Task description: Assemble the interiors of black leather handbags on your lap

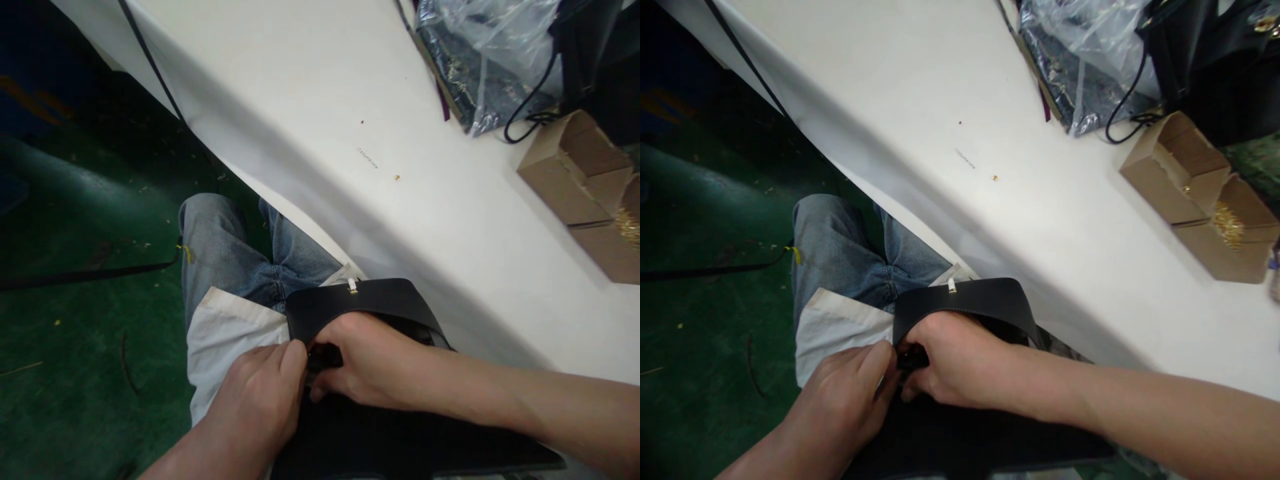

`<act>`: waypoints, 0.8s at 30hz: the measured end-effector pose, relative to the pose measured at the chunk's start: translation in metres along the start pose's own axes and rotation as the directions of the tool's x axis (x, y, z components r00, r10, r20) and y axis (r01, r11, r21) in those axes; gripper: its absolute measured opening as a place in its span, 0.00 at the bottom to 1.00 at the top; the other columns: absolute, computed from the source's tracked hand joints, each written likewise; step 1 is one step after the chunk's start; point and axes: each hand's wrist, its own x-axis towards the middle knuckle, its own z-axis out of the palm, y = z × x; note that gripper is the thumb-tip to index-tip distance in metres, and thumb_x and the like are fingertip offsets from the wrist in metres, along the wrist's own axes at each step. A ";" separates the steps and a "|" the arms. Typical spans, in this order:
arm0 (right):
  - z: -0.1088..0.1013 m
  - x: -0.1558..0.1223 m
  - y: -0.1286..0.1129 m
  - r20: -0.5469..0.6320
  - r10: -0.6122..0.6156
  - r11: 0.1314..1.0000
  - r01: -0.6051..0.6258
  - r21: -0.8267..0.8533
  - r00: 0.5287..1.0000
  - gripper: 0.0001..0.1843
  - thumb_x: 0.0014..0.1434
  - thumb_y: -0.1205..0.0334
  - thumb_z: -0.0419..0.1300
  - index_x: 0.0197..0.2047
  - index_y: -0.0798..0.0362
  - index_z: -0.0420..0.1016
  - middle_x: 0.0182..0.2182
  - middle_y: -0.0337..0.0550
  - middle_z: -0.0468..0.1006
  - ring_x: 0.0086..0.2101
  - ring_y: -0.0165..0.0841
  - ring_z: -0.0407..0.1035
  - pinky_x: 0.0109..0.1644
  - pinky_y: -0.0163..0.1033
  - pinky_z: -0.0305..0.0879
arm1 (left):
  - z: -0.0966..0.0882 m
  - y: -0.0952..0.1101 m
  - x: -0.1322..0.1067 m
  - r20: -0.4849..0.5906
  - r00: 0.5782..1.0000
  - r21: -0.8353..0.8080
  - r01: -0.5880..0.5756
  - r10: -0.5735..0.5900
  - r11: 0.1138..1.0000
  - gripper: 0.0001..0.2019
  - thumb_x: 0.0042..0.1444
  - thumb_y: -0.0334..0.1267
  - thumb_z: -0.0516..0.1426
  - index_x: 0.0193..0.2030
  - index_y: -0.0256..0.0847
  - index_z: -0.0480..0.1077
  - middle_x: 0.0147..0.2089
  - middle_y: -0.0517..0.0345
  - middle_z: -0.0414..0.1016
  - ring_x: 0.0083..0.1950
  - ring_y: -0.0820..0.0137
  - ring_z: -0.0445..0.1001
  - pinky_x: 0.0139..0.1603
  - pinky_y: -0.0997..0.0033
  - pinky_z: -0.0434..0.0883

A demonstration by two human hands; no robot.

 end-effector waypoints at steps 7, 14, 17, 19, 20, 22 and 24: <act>-0.014 0.005 -0.007 0.023 0.049 0.999 -0.049 -0.014 0.999 0.04 0.58 0.69 0.76 0.36 0.54 0.87 0.29 0.34 0.82 0.31 0.31 0.72 0.36 0.34 0.62 | -0.025 -0.015 0.019 0.328 0.941 -0.292 0.178 -0.076 0.940 0.13 0.64 0.22 0.51 0.42 0.47 0.66 0.33 0.65 0.77 0.29 0.68 0.77 0.29 0.70 0.64; -0.008 0.003 -0.008 -0.089 -0.023 0.904 -0.017 -0.427 0.996 0.05 0.59 0.64 0.70 0.32 0.54 0.83 0.24 0.39 0.78 0.24 0.30 0.63 0.30 0.37 0.51 | -0.034 -0.026 0.017 0.400 0.911 -0.483 0.304 -0.102 0.821 0.16 0.69 0.22 0.50 0.50 0.47 0.71 0.44 0.62 0.82 0.43 0.69 0.81 0.44 0.73 0.76; -0.001 0.001 -0.007 -0.131 -0.167 0.779 0.050 -0.625 0.977 0.04 0.62 0.64 0.67 0.35 0.54 0.82 0.28 0.44 0.80 0.26 0.32 0.64 0.32 0.40 0.48 | -0.034 -0.034 0.020 0.319 0.926 -0.559 0.355 -0.200 0.749 0.12 0.76 0.29 0.50 0.48 0.45 0.74 0.43 0.59 0.83 0.44 0.69 0.82 0.45 0.72 0.78; 0.000 -0.001 -0.007 -0.113 -0.236 0.709 0.091 -0.700 0.965 0.05 0.66 0.64 0.64 0.38 0.54 0.81 0.30 0.44 0.80 0.27 0.34 0.65 0.33 0.42 0.47 | -0.034 -0.041 0.023 0.241 0.922 -0.628 0.387 -0.304 0.675 0.11 0.78 0.35 0.52 0.49 0.44 0.76 0.45 0.57 0.84 0.47 0.68 0.85 0.50 0.71 0.81; 0.000 -0.002 -0.008 -0.101 -0.259 0.687 0.110 -0.718 0.961 0.04 0.67 0.64 0.63 0.39 0.54 0.80 0.30 0.44 0.80 0.28 0.34 0.65 0.33 0.43 0.47 | -0.034 -0.045 0.024 0.203 0.910 -0.666 0.398 -0.360 0.631 0.10 0.78 0.37 0.53 0.49 0.44 0.77 0.46 0.57 0.85 0.49 0.68 0.86 0.52 0.70 0.83; -0.002 -0.003 -0.010 -0.082 -0.291 0.676 0.145 -0.722 0.953 0.03 0.67 0.65 0.62 0.39 0.53 0.77 0.30 0.43 0.79 0.29 0.35 0.66 0.34 0.43 0.49 | -0.034 -0.051 0.026 0.153 0.880 -0.731 0.407 -0.449 0.548 0.09 0.77 0.38 0.56 0.48 0.43 0.78 0.47 0.56 0.86 0.50 0.67 0.87 0.55 0.68 0.85; -0.006 -0.003 -0.014 -0.095 -0.313 0.693 0.159 -0.703 0.945 0.03 0.66 0.66 0.60 0.38 0.52 0.74 0.30 0.42 0.78 0.29 0.34 0.65 0.35 0.42 0.51 | -0.036 -0.055 0.029 0.123 0.862 -0.775 0.393 -0.492 0.495 0.08 0.76 0.39 0.58 0.47 0.42 0.78 0.46 0.55 0.87 0.48 0.67 0.88 0.55 0.66 0.86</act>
